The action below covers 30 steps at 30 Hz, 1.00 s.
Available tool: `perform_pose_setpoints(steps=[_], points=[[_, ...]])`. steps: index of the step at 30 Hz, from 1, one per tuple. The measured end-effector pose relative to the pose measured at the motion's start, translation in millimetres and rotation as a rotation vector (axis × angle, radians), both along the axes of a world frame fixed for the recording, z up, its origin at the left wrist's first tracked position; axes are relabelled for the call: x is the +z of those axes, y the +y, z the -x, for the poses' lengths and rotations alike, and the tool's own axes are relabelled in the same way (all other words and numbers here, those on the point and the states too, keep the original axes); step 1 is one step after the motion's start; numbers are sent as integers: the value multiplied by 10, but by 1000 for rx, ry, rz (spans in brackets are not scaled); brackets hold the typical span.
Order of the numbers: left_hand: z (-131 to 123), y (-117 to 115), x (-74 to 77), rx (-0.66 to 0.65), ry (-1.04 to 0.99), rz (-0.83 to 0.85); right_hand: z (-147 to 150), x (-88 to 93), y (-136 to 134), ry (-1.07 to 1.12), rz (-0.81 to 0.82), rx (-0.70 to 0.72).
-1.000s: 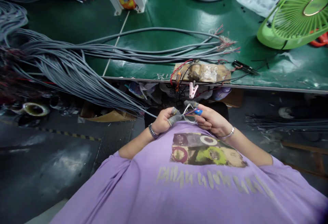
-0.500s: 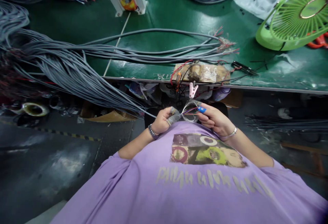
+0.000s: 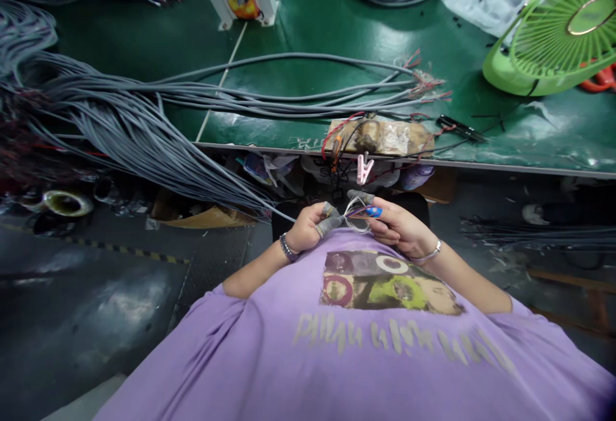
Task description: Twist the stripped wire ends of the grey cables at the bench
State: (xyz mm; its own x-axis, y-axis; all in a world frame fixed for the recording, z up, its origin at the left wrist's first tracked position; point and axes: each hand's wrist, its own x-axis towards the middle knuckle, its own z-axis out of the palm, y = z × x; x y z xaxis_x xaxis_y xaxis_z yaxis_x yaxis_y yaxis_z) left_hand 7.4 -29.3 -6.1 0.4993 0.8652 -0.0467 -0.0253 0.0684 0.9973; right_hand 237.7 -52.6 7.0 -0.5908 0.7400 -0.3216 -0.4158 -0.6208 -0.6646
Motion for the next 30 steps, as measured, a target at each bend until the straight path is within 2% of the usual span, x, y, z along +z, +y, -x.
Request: perform_pose_setpoints(steps=[8,18,20,23,25,28,30], points=[[-7,6,-17,3,3,-24,-1,-34,26,-21,40,-21],[5,45,4,22,45,-113,105,-9,67,-130,98,-199],[23,36,21,-7,29,-113,9,-47,148,-139,113,-285],[74,5,1,-21,-5,-74,-226,-134,282,-174,156,-551],[108,-9,-48,45,-62,6,-331,-184,304,-218,117,-643],[132,2,-112,185,-188,154,-293,-211,196,-354,-71,-622],[126,23,-102,238,-254,229,-189,-185,82,-435,-228,-597]])
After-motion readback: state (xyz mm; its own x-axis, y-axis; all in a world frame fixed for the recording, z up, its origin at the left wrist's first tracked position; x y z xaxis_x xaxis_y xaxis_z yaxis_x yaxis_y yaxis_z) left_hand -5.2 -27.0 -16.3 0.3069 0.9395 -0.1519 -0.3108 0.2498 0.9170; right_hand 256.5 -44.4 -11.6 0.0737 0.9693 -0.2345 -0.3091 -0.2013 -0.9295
